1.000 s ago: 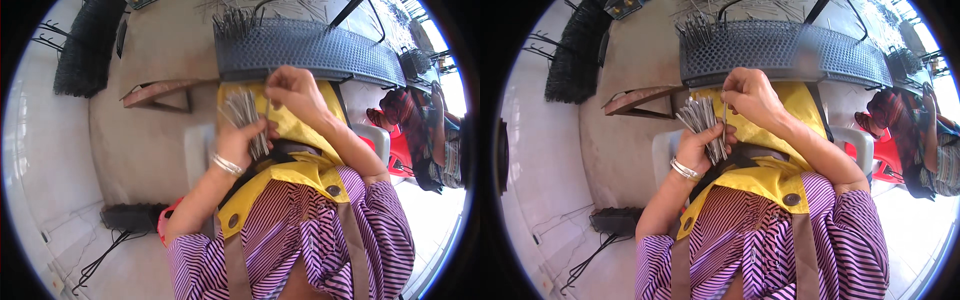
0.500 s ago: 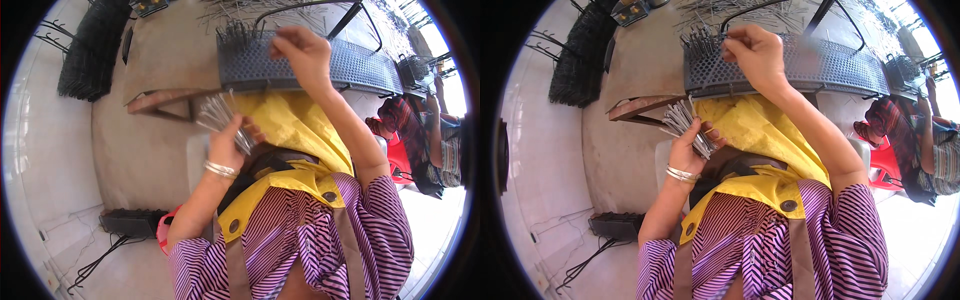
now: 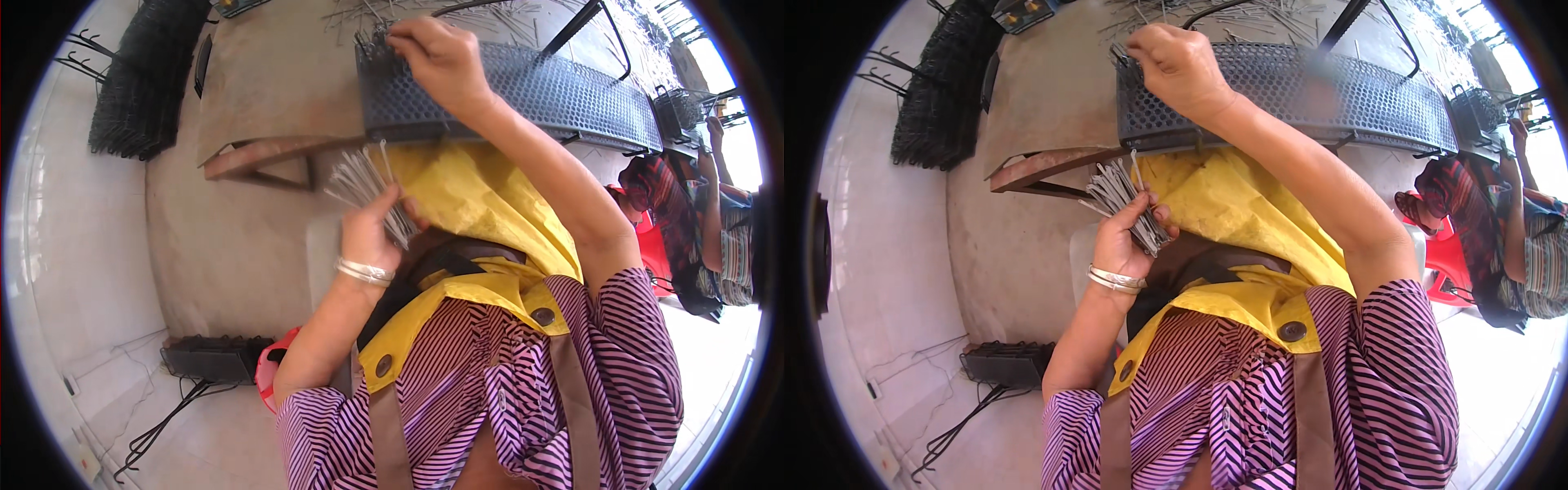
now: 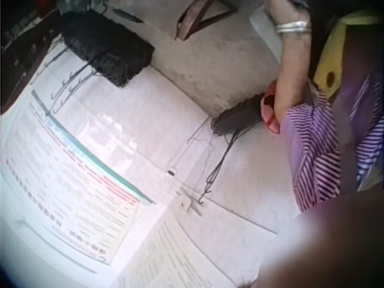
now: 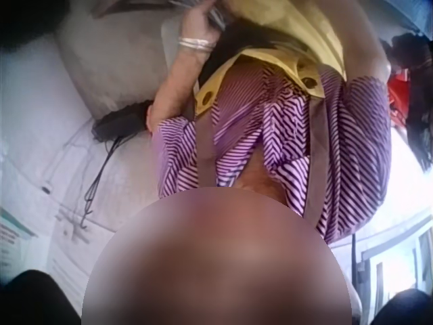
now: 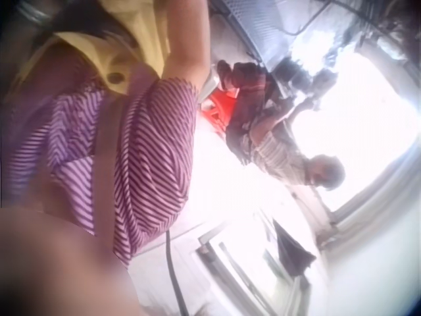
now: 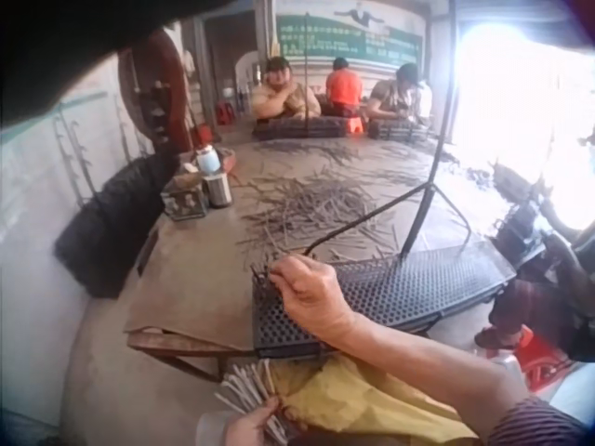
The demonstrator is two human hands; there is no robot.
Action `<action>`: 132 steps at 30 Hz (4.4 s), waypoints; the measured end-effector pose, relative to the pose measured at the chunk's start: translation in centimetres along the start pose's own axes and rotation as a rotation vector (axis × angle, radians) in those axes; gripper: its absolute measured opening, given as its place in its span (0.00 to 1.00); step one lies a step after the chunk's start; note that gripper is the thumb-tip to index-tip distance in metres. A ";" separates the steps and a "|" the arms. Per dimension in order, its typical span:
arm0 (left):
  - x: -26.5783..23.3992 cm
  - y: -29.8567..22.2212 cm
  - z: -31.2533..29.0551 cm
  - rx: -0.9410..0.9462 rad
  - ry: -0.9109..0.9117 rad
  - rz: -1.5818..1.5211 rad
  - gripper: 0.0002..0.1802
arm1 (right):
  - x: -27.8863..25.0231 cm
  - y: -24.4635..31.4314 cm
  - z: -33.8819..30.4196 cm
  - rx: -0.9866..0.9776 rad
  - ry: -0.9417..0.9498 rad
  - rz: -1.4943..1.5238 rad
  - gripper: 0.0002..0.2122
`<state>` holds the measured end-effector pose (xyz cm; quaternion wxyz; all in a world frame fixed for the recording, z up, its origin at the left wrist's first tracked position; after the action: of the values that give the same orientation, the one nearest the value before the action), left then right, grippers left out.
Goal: Inserting thin metal pins into a perforated plate one by one.
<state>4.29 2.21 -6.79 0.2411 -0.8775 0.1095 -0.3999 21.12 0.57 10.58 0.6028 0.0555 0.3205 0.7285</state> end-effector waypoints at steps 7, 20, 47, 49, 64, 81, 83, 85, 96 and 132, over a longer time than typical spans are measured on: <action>0.6 -0.1 0.1 -0.010 0.098 0.114 0.09 | 4.4 0.9 1.1 -0.195 0.235 -0.099 0.03; 0.6 -1.1 0.4 0.068 0.139 0.141 0.07 | 2.1 3.3 -3.6 0.052 0.385 -0.073 0.06; 0.6 -1.4 0.0 0.062 0.008 0.100 0.15 | -0.2 2.7 0.7 -0.131 0.114 0.049 0.03; 0.4 -1.4 0.0 0.049 0.022 0.131 0.13 | 0.6 1.0 1.0 -0.019 0.128 0.276 0.03; 0.7 -1.1 0.5 0.032 0.123 0.177 0.07 | 4.3 -0.1 -1.7 0.091 0.464 -0.263 0.07; -0.5 -1.0 0.4 0.031 0.009 0.180 0.08 | -0.9 -3.9 -7.3 1.032 0.106 0.667 0.05; -0.2 -1.3 0.5 0.068 0.020 0.198 0.08 | -2.5 -4.3 -4.7 0.842 -0.018 0.550 0.03; -0.2 -1.3 0.6 0.064 0.033 0.186 0.08 | -2.5 -5.2 -2.8 0.680 -0.097 0.552 0.03; 0.3 -1.0 0.0 0.015 0.029 0.159 0.06 | -2.2 0.3 0.4 -0.016 -0.052 0.072 0.03; 1.4 -1.8 -0.1 0.097 0.097 0.163 0.10 | 0.7 -1.4 -6.0 0.952 0.315 0.516 0.03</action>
<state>5.19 3.20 -4.89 0.3092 -0.8327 0.1725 -0.4257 19.35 -1.13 4.89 0.2587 0.2886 0.6760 0.6268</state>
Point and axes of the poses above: each hand's wrist, its own z-axis towards the middle knuckle, its own x-axis out of the palm, y = z × x, the point moved 10 cm from there along z, towards the middle knuckle, and after that the axes turned 4 degrees about z, right-handed, at the moved point
